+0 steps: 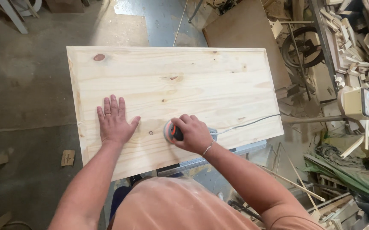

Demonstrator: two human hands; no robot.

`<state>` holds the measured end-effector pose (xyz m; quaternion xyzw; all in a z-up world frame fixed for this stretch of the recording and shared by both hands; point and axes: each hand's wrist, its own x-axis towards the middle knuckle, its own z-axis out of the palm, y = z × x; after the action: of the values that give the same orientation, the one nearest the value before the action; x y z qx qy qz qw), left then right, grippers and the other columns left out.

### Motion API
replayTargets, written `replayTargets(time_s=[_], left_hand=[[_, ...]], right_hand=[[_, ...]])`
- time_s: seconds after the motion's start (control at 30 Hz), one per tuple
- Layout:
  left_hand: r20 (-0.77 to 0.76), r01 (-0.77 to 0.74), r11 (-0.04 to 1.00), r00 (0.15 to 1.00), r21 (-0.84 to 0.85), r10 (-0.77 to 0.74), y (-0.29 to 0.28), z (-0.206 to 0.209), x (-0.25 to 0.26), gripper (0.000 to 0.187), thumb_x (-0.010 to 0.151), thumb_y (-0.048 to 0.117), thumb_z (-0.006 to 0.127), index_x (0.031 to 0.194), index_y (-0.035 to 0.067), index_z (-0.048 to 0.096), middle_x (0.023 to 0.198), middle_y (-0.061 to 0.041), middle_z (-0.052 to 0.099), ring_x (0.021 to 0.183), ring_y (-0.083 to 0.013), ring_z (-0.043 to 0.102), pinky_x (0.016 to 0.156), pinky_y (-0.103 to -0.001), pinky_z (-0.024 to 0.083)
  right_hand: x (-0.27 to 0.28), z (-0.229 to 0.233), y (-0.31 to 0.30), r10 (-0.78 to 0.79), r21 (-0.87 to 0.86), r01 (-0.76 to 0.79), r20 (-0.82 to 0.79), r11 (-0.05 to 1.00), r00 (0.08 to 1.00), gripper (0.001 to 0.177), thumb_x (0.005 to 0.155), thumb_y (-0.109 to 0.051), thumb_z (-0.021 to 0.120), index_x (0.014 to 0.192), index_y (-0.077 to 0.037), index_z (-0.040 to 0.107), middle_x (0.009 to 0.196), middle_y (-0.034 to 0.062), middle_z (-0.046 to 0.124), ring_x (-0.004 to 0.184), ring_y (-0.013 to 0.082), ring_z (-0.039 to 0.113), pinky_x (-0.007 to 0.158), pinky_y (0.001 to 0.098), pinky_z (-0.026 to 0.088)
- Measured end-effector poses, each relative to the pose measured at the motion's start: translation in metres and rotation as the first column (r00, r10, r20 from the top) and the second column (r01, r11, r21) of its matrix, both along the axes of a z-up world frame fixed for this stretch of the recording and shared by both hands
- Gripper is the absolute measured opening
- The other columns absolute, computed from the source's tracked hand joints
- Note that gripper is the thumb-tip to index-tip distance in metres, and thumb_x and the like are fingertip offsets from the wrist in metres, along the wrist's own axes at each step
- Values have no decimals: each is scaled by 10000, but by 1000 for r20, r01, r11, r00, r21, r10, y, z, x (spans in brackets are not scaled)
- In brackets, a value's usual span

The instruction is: Sanding the surface of a wooden board using an orbital sander

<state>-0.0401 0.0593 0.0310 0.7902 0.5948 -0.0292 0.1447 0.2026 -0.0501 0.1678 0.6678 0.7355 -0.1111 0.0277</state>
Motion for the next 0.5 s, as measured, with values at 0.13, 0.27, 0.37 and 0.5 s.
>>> replayTargets(time_s=[0.13, 0.27, 0.37, 0.5], left_hand=[[-17, 3, 1000, 1000, -19, -3, 0, 7, 1, 976, 908, 822, 319, 1654, 193, 287, 1744, -114, 191, 1617, -324, 108, 1294, -579, 50], [-26, 4, 999, 1000, -35, -5, 1, 8, 1, 969, 911, 816, 321, 1657, 200, 267, 1752, -101, 157, 1618, -319, 81, 1298, -575, 25], [-23, 3, 999, 1000, -37, -4, 0, 11, 0, 968, 912, 813, 326, 1657, 197, 272, 1749, -104, 169, 1618, -317, 90, 1297, -572, 36], [-6, 6, 999, 1000, -43, -6, 1, 11, 0, 958, 924, 809, 321, 1656, 193, 270, 1751, -104, 160, 1618, -319, 81, 1296, -571, 24]], right_hand=[[-13, -1, -22, 97, 42, -96, -28, 994, 995, 624, 673, -416, 798, 1231, -251, 575, 1034, 4, 559, 938, 272, 629, 768, 421, 612], [-23, -1, -26, 175, 124, -167, -61, 978, 983, 640, 665, -388, 801, 1242, -213, 584, 1037, 34, 573, 900, 287, 633, 733, 413, 603], [-25, -8, -15, 161, 171, -153, -39, 973, 986, 651, 657, -410, 804, 1241, -212, 595, 1042, 29, 577, 903, 277, 633, 733, 400, 600], [-23, -11, 13, 105, 225, -102, -1, 969, 994, 696, 661, -427, 794, 1288, -214, 582, 1050, 38, 575, 899, 287, 637, 720, 407, 602]])
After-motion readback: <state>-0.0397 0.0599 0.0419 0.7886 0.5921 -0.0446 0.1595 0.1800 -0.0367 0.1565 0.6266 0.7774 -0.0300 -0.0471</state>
